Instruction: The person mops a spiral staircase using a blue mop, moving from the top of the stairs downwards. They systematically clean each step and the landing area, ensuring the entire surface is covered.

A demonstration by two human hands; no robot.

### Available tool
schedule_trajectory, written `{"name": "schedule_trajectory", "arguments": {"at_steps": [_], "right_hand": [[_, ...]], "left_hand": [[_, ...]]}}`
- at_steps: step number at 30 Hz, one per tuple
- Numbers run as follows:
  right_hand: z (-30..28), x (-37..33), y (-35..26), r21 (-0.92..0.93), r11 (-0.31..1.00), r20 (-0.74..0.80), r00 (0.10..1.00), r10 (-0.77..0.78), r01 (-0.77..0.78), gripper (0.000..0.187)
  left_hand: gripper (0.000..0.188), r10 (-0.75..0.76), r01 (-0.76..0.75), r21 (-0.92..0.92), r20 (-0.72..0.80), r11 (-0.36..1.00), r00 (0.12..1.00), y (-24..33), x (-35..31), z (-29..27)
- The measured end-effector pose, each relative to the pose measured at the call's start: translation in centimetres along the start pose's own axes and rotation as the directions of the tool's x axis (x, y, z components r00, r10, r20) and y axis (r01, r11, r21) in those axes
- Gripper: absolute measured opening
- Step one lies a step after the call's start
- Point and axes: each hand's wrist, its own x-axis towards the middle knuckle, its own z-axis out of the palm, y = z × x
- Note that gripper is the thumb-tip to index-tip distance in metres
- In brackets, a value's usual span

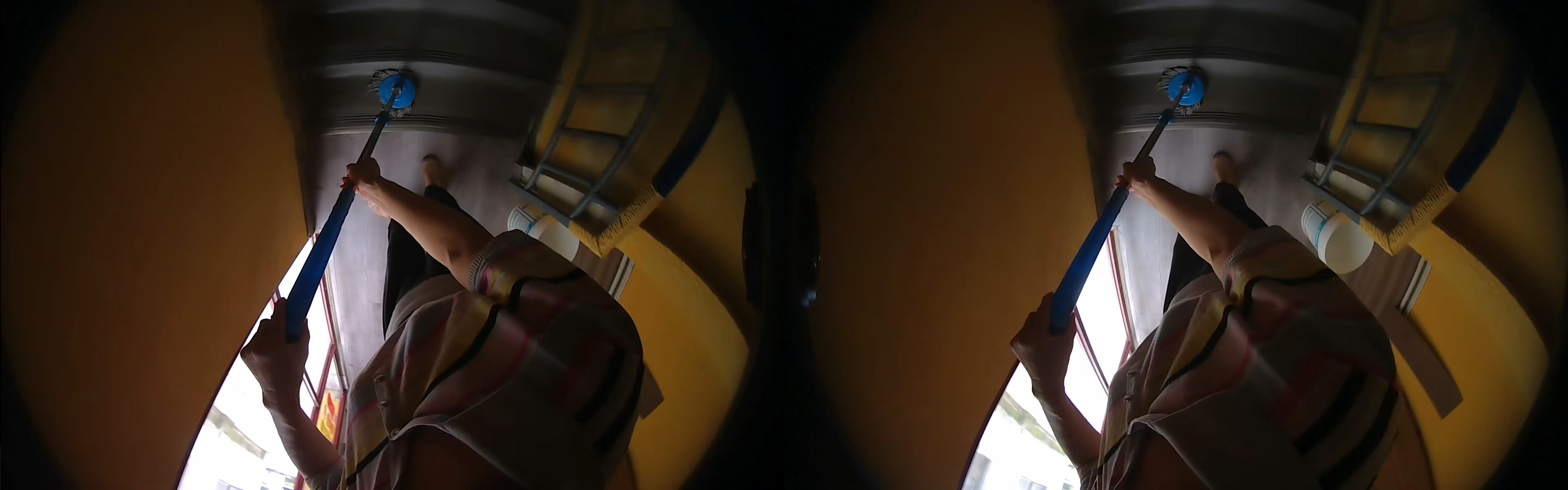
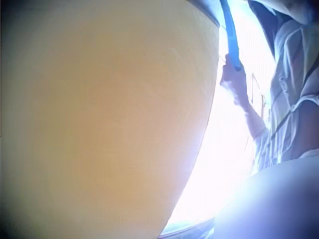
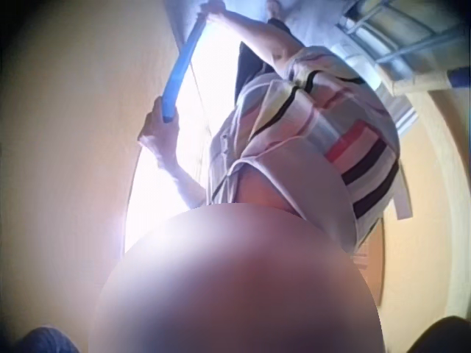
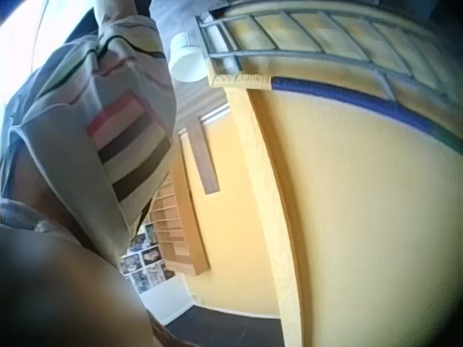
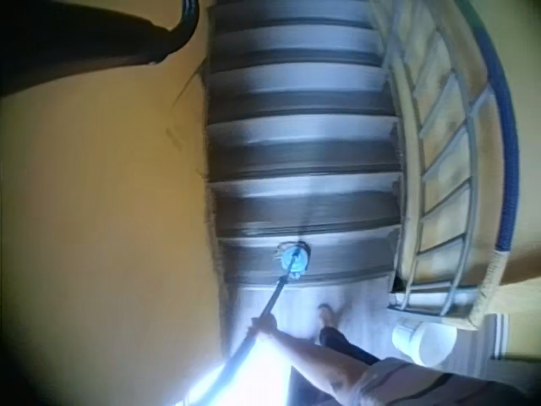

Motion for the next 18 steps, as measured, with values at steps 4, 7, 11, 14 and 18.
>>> {"name": "schedule_trajectory", "arguments": {"at_steps": [4, 7, 11, 14, 18], "right_hand": [[-6.5, -0.6, -3.8, 0.126, 0.991, -0.029, 0.999, -0.045, 0.048, 0.014], [-11.9, -0.1, -5.9, 0.233, 0.968, -0.036, 0.996, -0.083, 0.089, 0.013], [-18.6, -0.6, -8.2, 0.206, 0.971, -0.107, 0.989, -0.103, 0.123, 0.01], [-22.6, 2.2, -7.9, 0.277, 0.952, -0.178, 0.981, -0.079, 0.127, 0.006], [-23.8, -1.5, -6.8, 0.459, 0.868, -0.308, 0.951, -0.044, 0.188, 0.015]], "left_hand": [[0.039, 0.274, -0.268, 0.111, -0.039, 0.957, 0.961, 4.6, 2.9, -1.3], [0.028, 0.427, -0.414, 0.139, -0.078, 0.899, 0.901, 8.5, 5.2, -1.5], [0.026, 0.456, -0.456, 0.008, -0.066, 0.89, 0.888, 13.7, 5.8, 0.0], [0.025, 0.496, -0.496, 0.014, -0.052, 0.868, 0.866, 15.7, 5.9, 1.4], [0.025, 0.544, -0.535, 0.123, -0.056, 0.836, 0.837, 14.8, 5.0, -0.6]]}}
